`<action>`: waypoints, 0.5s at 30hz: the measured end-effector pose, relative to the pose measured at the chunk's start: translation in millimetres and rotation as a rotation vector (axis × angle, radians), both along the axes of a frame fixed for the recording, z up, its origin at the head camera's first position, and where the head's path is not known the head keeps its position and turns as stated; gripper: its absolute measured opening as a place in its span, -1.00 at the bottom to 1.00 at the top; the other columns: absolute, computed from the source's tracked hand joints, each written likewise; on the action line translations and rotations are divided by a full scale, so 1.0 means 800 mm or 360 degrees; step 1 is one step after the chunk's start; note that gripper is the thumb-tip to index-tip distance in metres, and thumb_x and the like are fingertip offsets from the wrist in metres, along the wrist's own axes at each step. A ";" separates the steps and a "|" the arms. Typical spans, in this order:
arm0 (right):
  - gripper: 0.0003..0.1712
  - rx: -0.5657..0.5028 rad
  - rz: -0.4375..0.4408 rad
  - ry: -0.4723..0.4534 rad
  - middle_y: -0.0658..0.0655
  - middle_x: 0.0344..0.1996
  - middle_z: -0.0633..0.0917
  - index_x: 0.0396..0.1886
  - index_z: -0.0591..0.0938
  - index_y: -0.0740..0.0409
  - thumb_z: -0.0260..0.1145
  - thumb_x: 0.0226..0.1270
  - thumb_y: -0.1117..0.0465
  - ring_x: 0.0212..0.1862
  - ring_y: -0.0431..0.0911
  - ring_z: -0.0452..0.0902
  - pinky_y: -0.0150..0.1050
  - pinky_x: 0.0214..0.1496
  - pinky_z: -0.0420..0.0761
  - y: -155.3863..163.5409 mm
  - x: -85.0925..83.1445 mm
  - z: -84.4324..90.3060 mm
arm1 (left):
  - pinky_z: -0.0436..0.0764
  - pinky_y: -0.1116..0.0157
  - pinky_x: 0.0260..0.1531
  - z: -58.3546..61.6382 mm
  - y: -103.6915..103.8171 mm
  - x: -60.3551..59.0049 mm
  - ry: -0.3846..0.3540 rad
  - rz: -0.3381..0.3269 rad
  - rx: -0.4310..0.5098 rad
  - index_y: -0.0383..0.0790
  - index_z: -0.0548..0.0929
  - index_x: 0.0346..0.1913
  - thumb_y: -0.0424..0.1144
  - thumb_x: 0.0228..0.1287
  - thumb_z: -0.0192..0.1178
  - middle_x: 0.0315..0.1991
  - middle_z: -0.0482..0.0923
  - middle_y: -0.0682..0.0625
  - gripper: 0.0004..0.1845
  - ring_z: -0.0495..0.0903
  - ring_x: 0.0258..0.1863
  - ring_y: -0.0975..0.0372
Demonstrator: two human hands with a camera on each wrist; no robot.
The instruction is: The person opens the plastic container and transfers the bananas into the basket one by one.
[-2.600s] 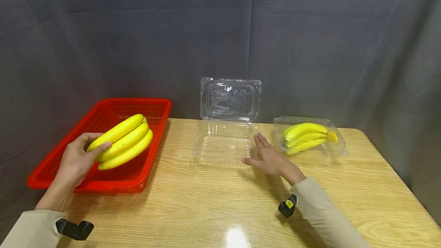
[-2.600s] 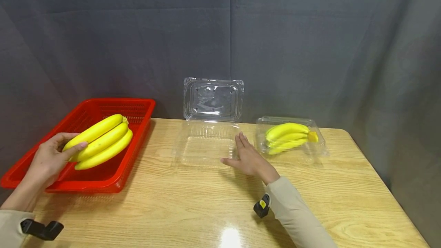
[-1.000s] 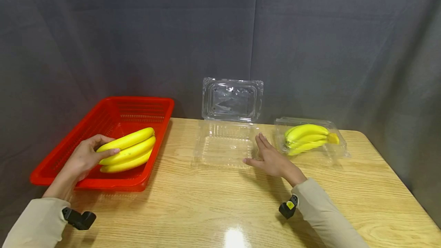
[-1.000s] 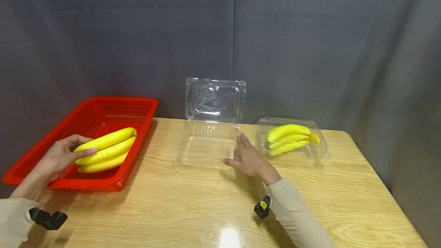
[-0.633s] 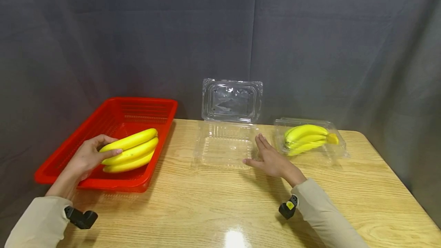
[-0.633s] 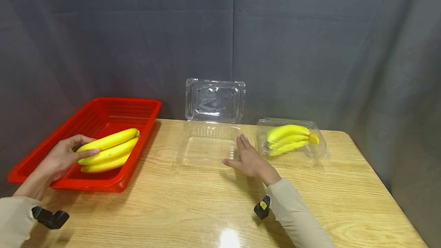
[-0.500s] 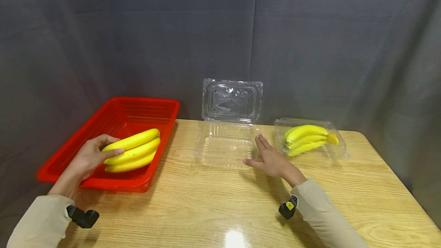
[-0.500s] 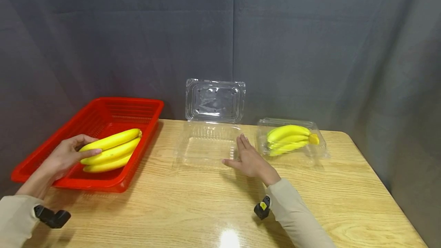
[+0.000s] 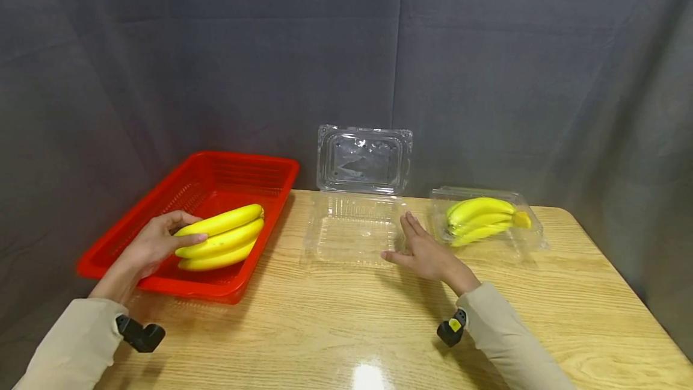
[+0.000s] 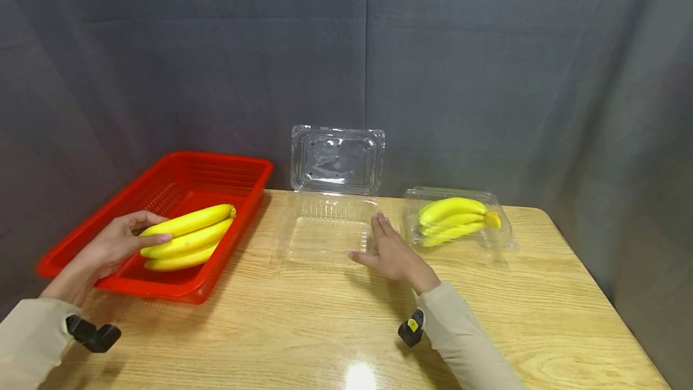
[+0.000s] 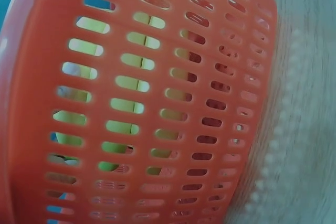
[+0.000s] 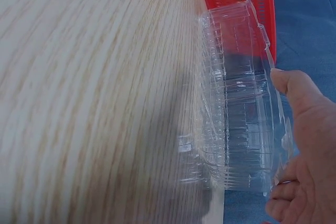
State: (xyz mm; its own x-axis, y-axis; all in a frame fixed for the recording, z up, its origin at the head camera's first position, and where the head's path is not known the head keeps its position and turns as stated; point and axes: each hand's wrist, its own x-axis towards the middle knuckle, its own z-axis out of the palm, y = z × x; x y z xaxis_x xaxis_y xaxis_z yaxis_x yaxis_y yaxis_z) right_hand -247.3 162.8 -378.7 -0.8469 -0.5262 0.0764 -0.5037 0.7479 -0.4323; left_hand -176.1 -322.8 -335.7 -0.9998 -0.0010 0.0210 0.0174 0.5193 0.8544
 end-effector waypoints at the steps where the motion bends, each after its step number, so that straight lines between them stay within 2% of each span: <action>1: 0.16 -0.0001 -0.0001 0.0000 0.40 0.47 -0.18 0.46 -0.10 0.50 0.16 0.34 -0.30 0.48 0.22 -0.25 0.09 0.42 -0.05 0.000 0.000 0.000 | 0.57 0.41 -0.26 0.000 0.001 -0.001 -0.0004 -0.0005 0.0007 -0.54 0.41 0.17 -0.23 0.25 0.34 0.03 0.46 -0.30 -0.44 0.43 -0.12 0.03; 7: 0.16 -0.0001 -0.0004 -0.0007 0.40 0.47 -0.18 0.46 -0.10 0.50 0.16 0.34 -0.29 0.48 0.23 -0.24 0.10 0.42 -0.05 0.000 -0.001 0.000 | 0.56 0.41 -0.24 0.000 0.007 -0.007 -0.0022 -0.0036 0.0043 -0.56 0.41 0.14 -0.26 0.24 0.34 0.01 0.46 -0.30 -0.45 0.44 -0.14 0.04; 15: 0.15 -0.0003 -0.0011 -0.0018 0.39 0.48 -0.19 0.46 -0.10 0.49 0.17 0.34 -0.28 0.48 0.22 -0.25 0.10 0.42 -0.05 0.001 -0.001 0.000 | 0.56 0.45 -0.21 0.001 0.012 -0.015 -0.0052 -0.0037 0.0005 -0.56 0.43 0.15 -0.24 0.26 0.32 0.01 0.46 -0.31 -0.46 0.44 -0.12 0.00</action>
State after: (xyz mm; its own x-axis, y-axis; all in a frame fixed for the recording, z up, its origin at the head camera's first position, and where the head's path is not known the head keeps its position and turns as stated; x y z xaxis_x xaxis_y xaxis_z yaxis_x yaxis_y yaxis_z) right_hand -247.9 163.2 -379.0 -0.8513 -0.5204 0.0679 -0.4937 0.7504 -0.4395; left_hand -188.0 -313.1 -334.9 -0.9997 0.0221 -0.0115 0.0016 0.5163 0.8564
